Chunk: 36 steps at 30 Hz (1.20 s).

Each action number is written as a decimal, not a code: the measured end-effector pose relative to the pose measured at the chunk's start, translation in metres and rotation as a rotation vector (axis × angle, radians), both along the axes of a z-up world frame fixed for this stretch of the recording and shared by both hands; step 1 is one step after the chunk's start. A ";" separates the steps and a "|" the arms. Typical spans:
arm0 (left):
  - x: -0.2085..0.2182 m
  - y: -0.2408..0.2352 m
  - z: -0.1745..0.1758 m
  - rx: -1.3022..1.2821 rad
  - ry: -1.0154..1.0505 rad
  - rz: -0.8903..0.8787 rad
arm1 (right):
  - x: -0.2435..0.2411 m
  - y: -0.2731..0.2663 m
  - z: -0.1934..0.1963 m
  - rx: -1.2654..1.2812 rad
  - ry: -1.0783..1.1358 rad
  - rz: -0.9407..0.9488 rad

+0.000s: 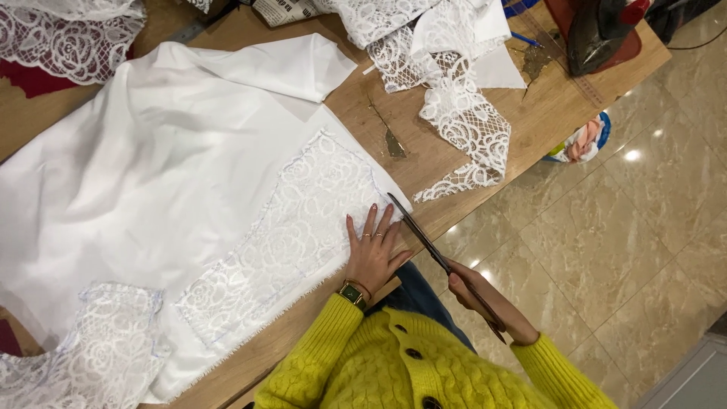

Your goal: Cutting out lace patterns from a larger piece of white fabric using large fabric scissors on a cutting table.

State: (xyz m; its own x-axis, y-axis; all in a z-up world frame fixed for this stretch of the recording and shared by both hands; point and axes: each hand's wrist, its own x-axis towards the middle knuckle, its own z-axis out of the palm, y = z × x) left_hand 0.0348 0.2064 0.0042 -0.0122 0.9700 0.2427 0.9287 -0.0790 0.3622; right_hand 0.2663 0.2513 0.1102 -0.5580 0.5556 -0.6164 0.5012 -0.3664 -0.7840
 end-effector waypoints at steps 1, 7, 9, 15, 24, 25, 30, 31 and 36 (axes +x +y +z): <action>0.002 0.000 -0.002 -0.007 -0.041 0.021 | 0.003 0.000 -0.008 -0.021 0.058 -0.022; 0.002 0.000 0.001 0.002 -0.008 0.030 | -0.001 0.002 0.004 -0.008 0.021 -0.018; 0.002 -0.001 -0.002 0.002 -0.010 0.028 | -0.001 0.002 0.009 -0.010 0.006 -0.010; 0.001 -0.001 0.001 0.040 -0.036 0.041 | -0.003 0.004 0.021 -0.083 -0.040 0.003; 0.000 -0.002 -0.001 0.058 -0.051 0.041 | -0.035 0.013 0.028 -0.055 -0.005 0.007; 0.000 -0.001 -0.001 0.068 -0.050 0.040 | -0.035 0.014 0.028 -0.047 -0.031 0.014; 0.000 -0.002 0.000 0.068 -0.049 0.043 | -0.033 0.014 0.014 -0.017 -0.078 0.020; 0.000 -0.002 -0.001 0.065 -0.058 0.041 | -0.032 0.014 0.011 -0.003 -0.085 0.020; 0.000 -0.002 0.003 0.066 -0.077 0.045 | -0.031 0.011 0.002 -0.003 -0.075 0.005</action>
